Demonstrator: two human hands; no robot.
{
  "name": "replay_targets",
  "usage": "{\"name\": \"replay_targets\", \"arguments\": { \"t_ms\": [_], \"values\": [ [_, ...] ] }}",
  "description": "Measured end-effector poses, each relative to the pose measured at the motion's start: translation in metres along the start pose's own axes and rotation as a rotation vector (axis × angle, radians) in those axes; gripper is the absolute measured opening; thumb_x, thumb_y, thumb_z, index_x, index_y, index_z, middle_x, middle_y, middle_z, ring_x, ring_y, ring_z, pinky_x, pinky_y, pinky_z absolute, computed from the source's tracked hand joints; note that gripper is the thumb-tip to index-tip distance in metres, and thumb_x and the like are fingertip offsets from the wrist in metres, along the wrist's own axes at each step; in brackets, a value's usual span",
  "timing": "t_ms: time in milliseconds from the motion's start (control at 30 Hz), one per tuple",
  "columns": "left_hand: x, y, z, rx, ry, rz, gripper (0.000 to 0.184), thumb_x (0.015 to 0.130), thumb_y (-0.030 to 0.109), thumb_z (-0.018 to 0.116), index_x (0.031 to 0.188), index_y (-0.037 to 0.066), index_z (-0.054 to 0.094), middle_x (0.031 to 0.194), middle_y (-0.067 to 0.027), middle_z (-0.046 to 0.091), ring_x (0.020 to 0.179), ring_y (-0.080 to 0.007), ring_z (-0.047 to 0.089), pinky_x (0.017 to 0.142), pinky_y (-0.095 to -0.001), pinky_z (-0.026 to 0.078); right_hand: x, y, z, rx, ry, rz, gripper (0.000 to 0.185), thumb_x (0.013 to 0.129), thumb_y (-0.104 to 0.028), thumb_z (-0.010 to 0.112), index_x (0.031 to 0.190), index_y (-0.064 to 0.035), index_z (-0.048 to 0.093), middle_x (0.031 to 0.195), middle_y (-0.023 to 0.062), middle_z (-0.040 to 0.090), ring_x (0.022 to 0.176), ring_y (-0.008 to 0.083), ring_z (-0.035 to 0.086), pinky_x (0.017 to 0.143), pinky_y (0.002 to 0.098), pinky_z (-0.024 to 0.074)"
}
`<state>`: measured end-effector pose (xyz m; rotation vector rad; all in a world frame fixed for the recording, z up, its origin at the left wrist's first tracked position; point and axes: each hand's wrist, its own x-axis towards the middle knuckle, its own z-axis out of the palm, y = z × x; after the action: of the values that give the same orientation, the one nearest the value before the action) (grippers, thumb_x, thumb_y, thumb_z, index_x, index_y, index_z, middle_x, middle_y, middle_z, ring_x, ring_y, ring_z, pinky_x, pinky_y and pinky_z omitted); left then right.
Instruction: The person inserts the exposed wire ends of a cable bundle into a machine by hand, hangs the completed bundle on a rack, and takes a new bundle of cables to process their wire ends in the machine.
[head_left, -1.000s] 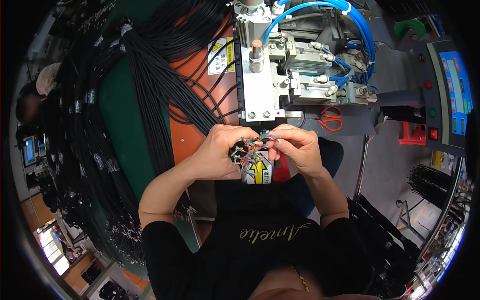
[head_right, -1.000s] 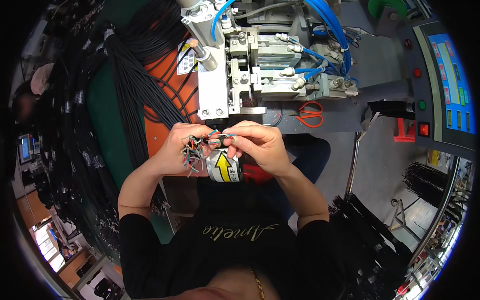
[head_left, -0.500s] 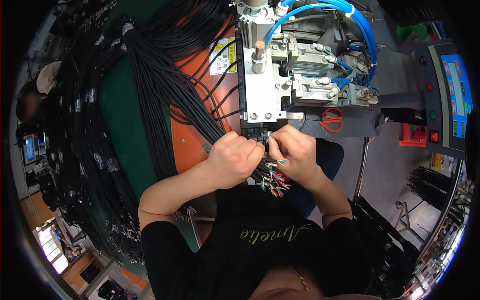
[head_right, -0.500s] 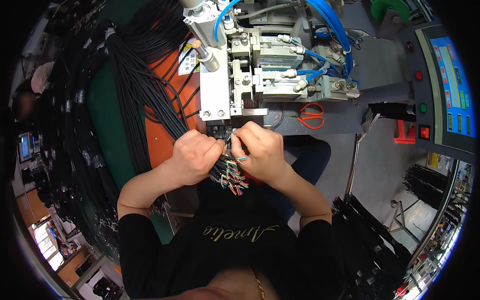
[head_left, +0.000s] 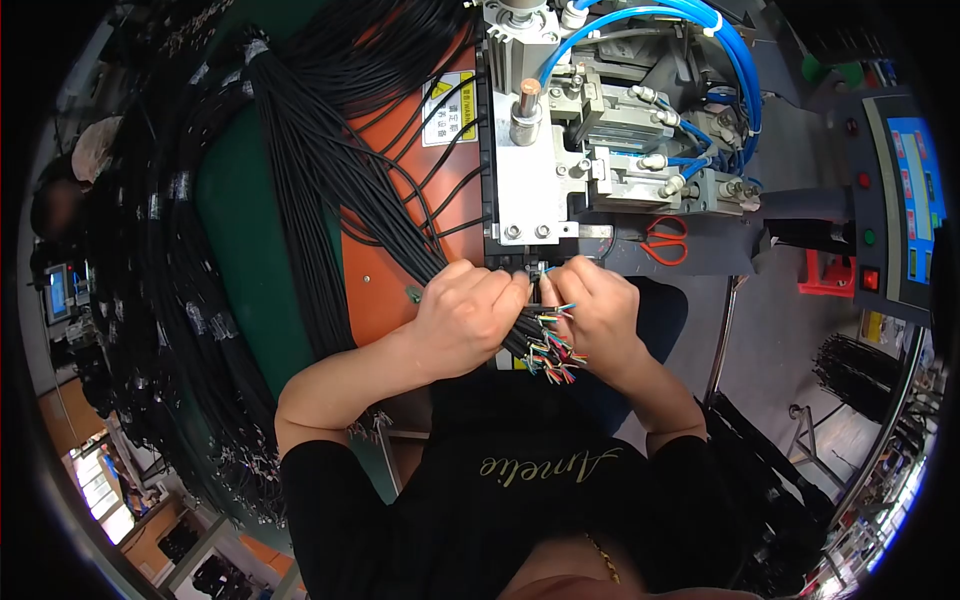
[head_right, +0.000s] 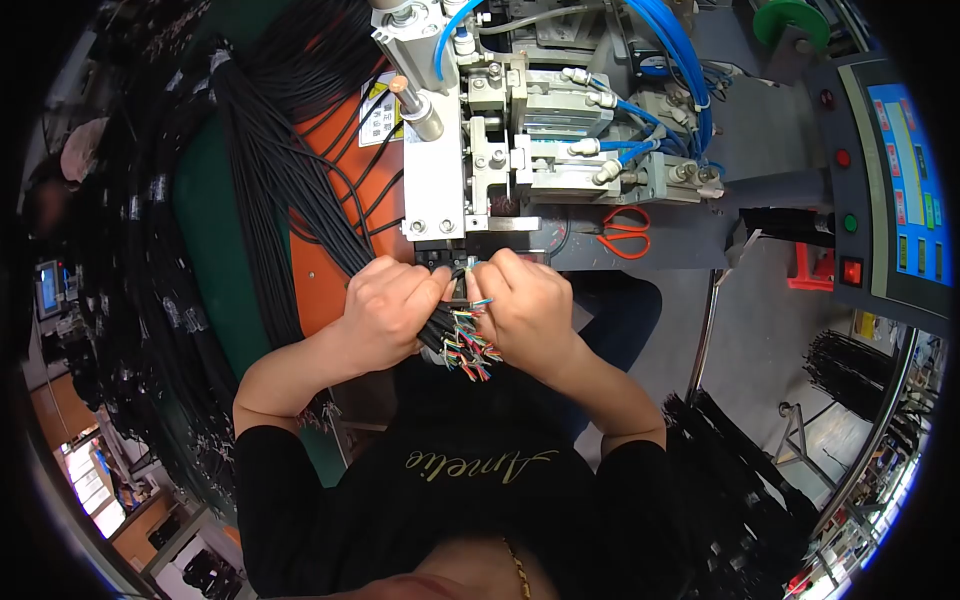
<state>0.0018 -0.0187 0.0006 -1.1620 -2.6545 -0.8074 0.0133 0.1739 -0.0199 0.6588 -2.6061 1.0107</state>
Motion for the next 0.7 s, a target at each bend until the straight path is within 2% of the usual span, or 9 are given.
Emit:
{"name": "replay_targets", "arguments": {
  "t_ms": [67, 100, 167, 200, 267, 500, 600, 700],
  "values": [
    [0.004, 0.002, -0.003, 0.045, 0.001, -0.016, 0.043, 0.063, 0.01, 0.073, 0.103, -0.001, 0.063, 0.084, -0.0074, 0.06, 0.071, -0.0243, 0.058, 0.064, -0.0338, 0.043, 0.003, 0.004, -0.003, 0.066, -0.062, 0.061, 0.007, 0.08, -0.005, 0.065, 0.079, -0.0036, 0.059, 0.072, 0.0092, 0.055, 0.056, 0.0292, 0.056, 0.051, 0.0368, 0.0433],
    [0.003, 0.001, -0.003, 0.044, 0.0, -0.015, 0.043, 0.063, 0.01, 0.073, 0.103, -0.001, 0.063, 0.084, -0.0074, 0.06, 0.071, -0.0243, 0.058, 0.064, -0.0338, 0.043, 0.003, 0.006, -0.004, 0.065, -0.062, 0.063, 0.007, 0.08, -0.005, 0.065, 0.079, -0.0036, 0.059, 0.072, 0.0092, 0.055, 0.056, 0.0292, 0.056, 0.051, 0.0368, 0.0433],
    [0.001, 0.001, -0.003, -0.007, -0.04, -0.033, 0.054, 0.061, 0.011, 0.073, 0.112, -0.002, 0.061, 0.094, -0.0095, 0.059, 0.078, -0.0258, 0.058, 0.067, -0.0356, 0.044, 0.004, 0.008, -0.004, 0.085, -0.076, 0.071, 0.006, 0.081, -0.004, 0.065, 0.08, -0.0028, 0.059, 0.072, 0.0097, 0.055, 0.057, 0.0296, 0.056, 0.052, 0.0375, 0.0437],
    [0.002, 0.001, -0.002, -0.008, -0.041, -0.032, 0.054, 0.061, 0.011, 0.073, 0.112, -0.002, 0.061, 0.094, -0.0095, 0.059, 0.078, -0.0258, 0.058, 0.067, -0.0356, 0.044, 0.004, 0.009, -0.003, 0.085, -0.076, 0.072, 0.006, 0.081, -0.004, 0.065, 0.08, -0.0028, 0.059, 0.072, 0.0097, 0.055, 0.057, 0.0296, 0.056, 0.052, 0.0375, 0.0437],
    [0.004, 0.002, 0.0, 0.032, -0.015, -0.035, 0.035, 0.074, 0.005, 0.059, 0.108, -0.003, 0.063, 0.084, -0.0065, 0.054, 0.074, -0.021, 0.055, 0.067, -0.0337, 0.044, 0.003, 0.011, -0.001, 0.079, -0.084, 0.082, 0.005, 0.081, -0.004, 0.064, 0.081, -0.0024, 0.059, 0.073, 0.0101, 0.055, 0.057, 0.0297, 0.056, 0.052, 0.0374, 0.044],
    [0.007, 0.004, -0.005, 0.051, -0.07, -0.044, 0.036, 0.076, 0.005, 0.058, 0.111, -0.001, 0.063, 0.084, -0.0057, 0.051, 0.074, -0.0202, 0.054, 0.067, -0.0327, 0.043, 0.001, 0.016, 0.005, 0.09, -0.014, 0.043, 0.005, 0.081, -0.003, 0.064, 0.084, -0.0021, 0.06, 0.076, 0.0104, 0.057, 0.06, 0.029, 0.058, 0.053, 0.0366, 0.0447],
    [0.009, 0.003, -0.006, 0.116, -0.118, 0.049, 0.035, 0.078, 0.009, 0.057, 0.111, 0.0, 0.063, 0.082, -0.0046, 0.048, 0.071, -0.0182, 0.052, 0.064, -0.0308, 0.041, 0.004, 0.013, 0.003, 0.068, -0.001, 0.016, 0.007, 0.079, -0.003, 0.065, 0.085, -0.0026, 0.061, 0.075, 0.0098, 0.057, 0.061, 0.0281, 0.058, 0.053, 0.0364, 0.0451],
    [0.015, 0.005, -0.008, 0.181, -0.165, 0.092, 0.032, 0.078, 0.009, 0.058, 0.107, -0.002, 0.063, 0.083, -0.0046, 0.049, 0.072, -0.0176, 0.053, 0.063, -0.0304, 0.041, 0.007, 0.01, -0.004, -0.033, -0.085, 0.012, 0.009, 0.077, -0.004, 0.066, 0.084, -0.0024, 0.061, 0.075, 0.0094, 0.056, 0.061, 0.0276, 0.059, 0.053, 0.0364, 0.0455]
  ]
}}
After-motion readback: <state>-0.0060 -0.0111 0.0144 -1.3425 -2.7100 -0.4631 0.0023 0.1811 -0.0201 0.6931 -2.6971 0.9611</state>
